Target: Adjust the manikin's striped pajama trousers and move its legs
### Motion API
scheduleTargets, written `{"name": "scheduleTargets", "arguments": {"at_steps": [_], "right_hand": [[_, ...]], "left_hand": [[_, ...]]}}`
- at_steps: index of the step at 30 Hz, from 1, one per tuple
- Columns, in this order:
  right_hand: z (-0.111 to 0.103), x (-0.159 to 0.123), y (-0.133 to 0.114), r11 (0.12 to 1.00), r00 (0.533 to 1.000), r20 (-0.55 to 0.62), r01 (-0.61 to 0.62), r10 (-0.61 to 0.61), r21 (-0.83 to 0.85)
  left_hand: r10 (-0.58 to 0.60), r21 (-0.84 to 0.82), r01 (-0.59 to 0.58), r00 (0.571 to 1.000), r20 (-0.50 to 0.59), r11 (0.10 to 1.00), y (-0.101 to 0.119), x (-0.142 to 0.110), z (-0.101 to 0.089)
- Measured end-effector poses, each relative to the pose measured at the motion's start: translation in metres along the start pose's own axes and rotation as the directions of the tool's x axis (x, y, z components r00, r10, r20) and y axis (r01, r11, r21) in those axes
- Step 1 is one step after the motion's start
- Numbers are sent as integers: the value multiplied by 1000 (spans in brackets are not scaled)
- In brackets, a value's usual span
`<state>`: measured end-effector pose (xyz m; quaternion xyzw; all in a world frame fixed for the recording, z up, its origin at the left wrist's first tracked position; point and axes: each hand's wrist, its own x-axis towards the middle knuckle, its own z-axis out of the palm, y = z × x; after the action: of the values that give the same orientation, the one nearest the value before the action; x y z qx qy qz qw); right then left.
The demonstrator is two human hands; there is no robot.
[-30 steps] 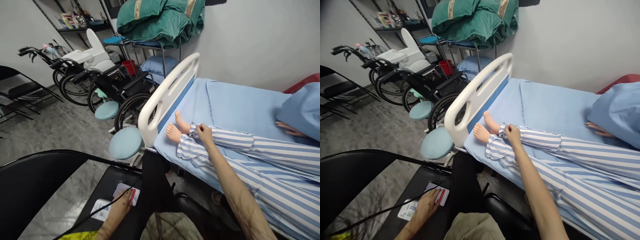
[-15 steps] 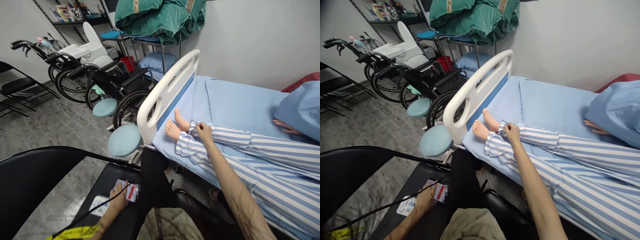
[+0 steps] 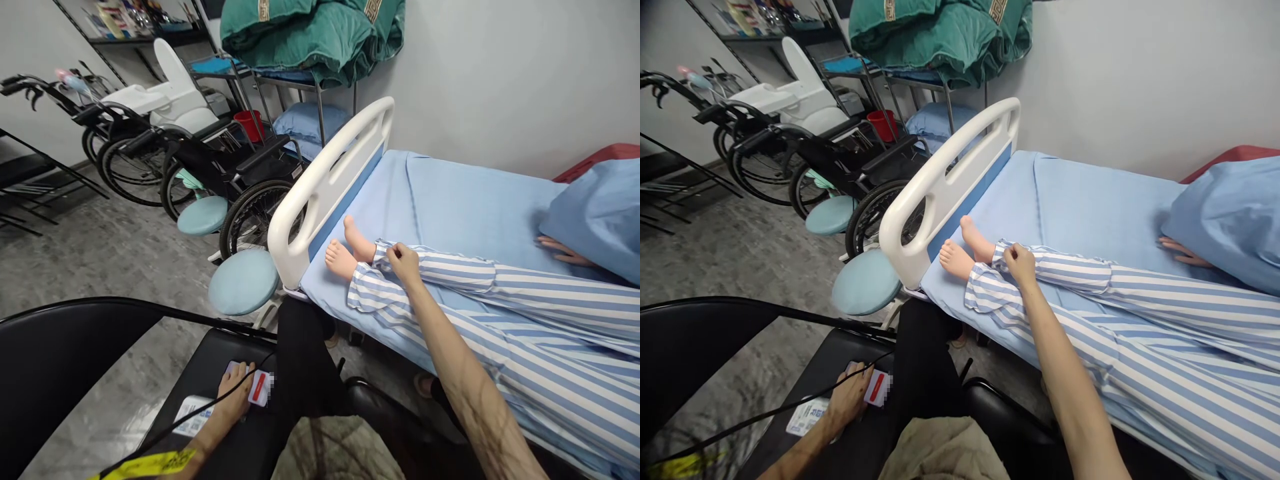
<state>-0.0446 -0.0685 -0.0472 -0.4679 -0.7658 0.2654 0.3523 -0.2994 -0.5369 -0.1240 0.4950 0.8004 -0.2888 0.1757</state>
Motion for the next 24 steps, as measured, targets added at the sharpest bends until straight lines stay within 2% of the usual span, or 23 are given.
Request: {"name": "scheduleTargets", "arguments": {"at_steps": [10,14,18,24], "right_hand": [[1,1,2,1000,1000,-6,10,-10,8],[1,0,2,1000,1000,-6,7,-7,13],[0,1,2,1000,1000,-5,7,-7,15],[-1,0,0,1000,1000,3,-1,1,9]], "left_hand": [[-36,-71,32,997,-66,997,-8,0,24],[-94,-68,90,994,-53,994,-21,1,18],[-64,-54,60,995,-76,997,-31,6,11],[-9,-10,8,998,-61,1000,-33,11,4]]}}
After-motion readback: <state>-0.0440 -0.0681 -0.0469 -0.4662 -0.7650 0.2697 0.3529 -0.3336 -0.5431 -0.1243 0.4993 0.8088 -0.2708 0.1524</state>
